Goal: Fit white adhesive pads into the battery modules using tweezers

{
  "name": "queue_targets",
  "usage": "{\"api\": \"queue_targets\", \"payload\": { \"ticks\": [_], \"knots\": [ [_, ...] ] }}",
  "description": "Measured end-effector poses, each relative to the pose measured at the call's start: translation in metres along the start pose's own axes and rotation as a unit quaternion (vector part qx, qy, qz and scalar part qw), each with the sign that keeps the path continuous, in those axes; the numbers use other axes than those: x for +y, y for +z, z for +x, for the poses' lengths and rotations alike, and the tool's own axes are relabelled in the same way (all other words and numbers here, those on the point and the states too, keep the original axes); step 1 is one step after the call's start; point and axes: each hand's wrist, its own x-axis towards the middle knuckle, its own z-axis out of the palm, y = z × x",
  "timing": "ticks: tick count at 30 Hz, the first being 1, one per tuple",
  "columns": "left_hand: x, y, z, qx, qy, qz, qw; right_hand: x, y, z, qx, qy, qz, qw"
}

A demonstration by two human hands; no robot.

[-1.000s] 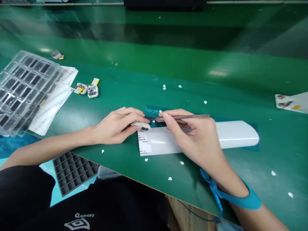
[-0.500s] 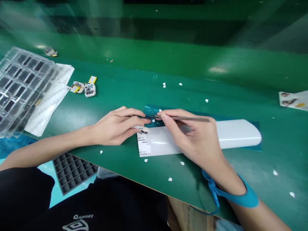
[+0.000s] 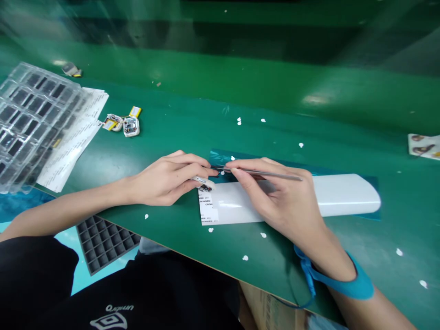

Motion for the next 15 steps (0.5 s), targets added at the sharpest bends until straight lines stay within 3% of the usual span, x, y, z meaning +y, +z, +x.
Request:
{"api": "queue_targets", "payload": {
  "ticks": [9, 15],
  "knots": [
    [-0.0033, -0.0017, 0.0031, 0.001, -0.033, -0.117, 0.993, 0.0032, 0.0044, -0.0032, 0.009, -0.13, -0.086, 0.988],
    [-0.0036, -0.0006, 0.0048, 0.013, -0.031, -0.111, 0.993, 0.0042, 0.01, -0.0061, 0.028, -0.167, -0.125, 0.978]
  ]
}}
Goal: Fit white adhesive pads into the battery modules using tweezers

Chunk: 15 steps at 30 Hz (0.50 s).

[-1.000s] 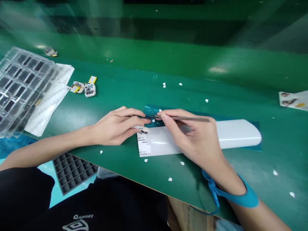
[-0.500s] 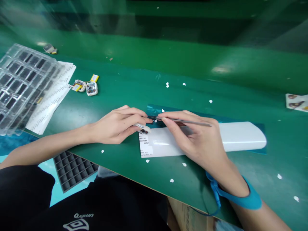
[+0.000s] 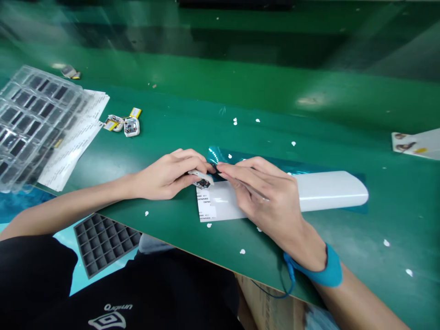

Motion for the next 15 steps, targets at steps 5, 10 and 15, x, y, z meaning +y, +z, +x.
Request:
{"api": "queue_targets", "payload": {
  "ticks": [5, 10, 15],
  "knots": [
    [-0.007, 0.003, 0.0, -0.002, 0.015, 0.011, 1.0, 0.003, -0.009, 0.009, 0.083, -0.036, -0.059, 0.994],
    [-0.001, 0.005, -0.003, 0.041, 0.071, 0.003, 0.997, 0.006, -0.014, 0.015, 0.119, -0.04, -0.098, 0.987],
    [0.021, -0.011, -0.003, 0.287, -0.003, -0.236, 0.928, -0.002, -0.011, 0.012, 0.095, -0.071, -0.075, 0.99]
  ]
}}
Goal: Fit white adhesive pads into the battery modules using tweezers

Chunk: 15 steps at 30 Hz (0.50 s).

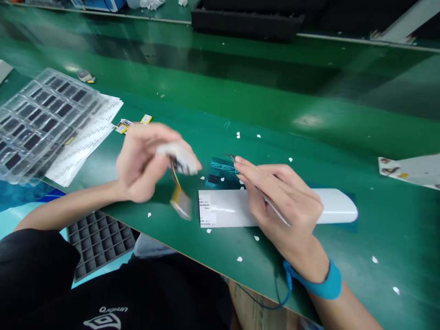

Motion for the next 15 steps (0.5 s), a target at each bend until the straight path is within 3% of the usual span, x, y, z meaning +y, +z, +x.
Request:
{"api": "queue_targets", "payload": {
  "ticks": [1, 3, 6, 9, 15],
  "knots": [
    [0.002, -0.002, 0.004, 0.076, -0.049, -0.043, 0.995, -0.003, -0.001, 0.0, -0.005, -0.001, 0.001, 1.0],
    [-0.001, -0.008, 0.015, 0.172, -0.15, -0.125, 0.966, -0.009, -0.004, 0.002, -0.02, 0.0, -0.005, 1.0],
    [-0.012, -0.013, 0.027, 0.215, -0.306, -0.22, 0.901, -0.016, -0.009, 0.005, -0.036, 0.002, -0.014, 0.999],
    [-0.017, -0.01, 0.028, 0.189, -0.374, -0.265, 0.868, -0.022, -0.01, 0.004, -0.031, -0.018, -0.02, 0.999],
    [-0.009, 0.001, 0.015, 0.046, -0.364, -0.255, 0.895, -0.031, -0.019, 0.001, -0.101, 0.013, -0.008, 0.995]
  ]
}}
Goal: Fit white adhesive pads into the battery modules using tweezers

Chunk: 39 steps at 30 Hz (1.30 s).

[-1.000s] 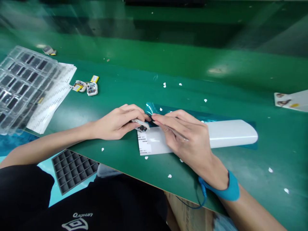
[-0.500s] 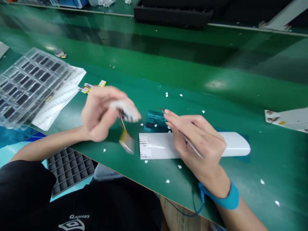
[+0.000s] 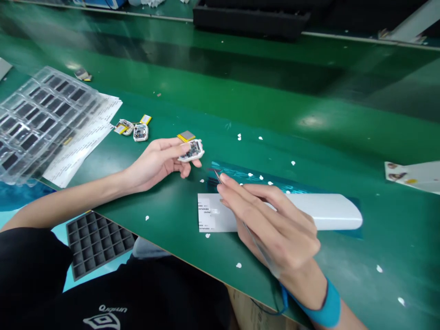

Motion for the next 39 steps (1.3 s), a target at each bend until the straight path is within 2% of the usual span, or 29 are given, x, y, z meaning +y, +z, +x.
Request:
{"api": "queue_targets", "payload": {
  "ticks": [3, 5, 8, 14, 16, 21, 39],
  "knots": [
    [-0.002, 0.001, -0.005, -0.055, -0.01, 0.051, 0.997, -0.004, -0.009, -0.002, -0.071, 0.01, 0.029, 0.997],
    [-0.004, 0.001, -0.006, -0.038, 0.009, 0.07, 0.997, -0.007, -0.012, -0.004, -0.096, 0.011, 0.04, 0.994],
    [-0.009, 0.003, -0.006, 0.005, 0.032, 0.063, 0.997, -0.007, -0.012, -0.006, -0.091, 0.0, 0.035, 0.995],
    [-0.015, 0.01, -0.011, 0.047, 0.0, 0.008, 0.999, -0.002, -0.006, -0.005, -0.078, -0.065, -0.008, 0.995],
    [-0.015, 0.012, -0.012, 0.047, -0.002, 0.006, 0.999, 0.0, -0.002, -0.005, -0.072, -0.087, -0.02, 0.993],
    [-0.016, 0.014, -0.013, 0.052, 0.0, 0.019, 0.998, 0.004, 0.013, -0.011, -0.01, -0.101, -0.029, 0.994],
    [-0.021, 0.014, -0.015, 0.039, 0.031, 0.052, 0.997, 0.003, 0.017, -0.016, -0.018, -0.107, 0.001, 0.994]
  ]
}}
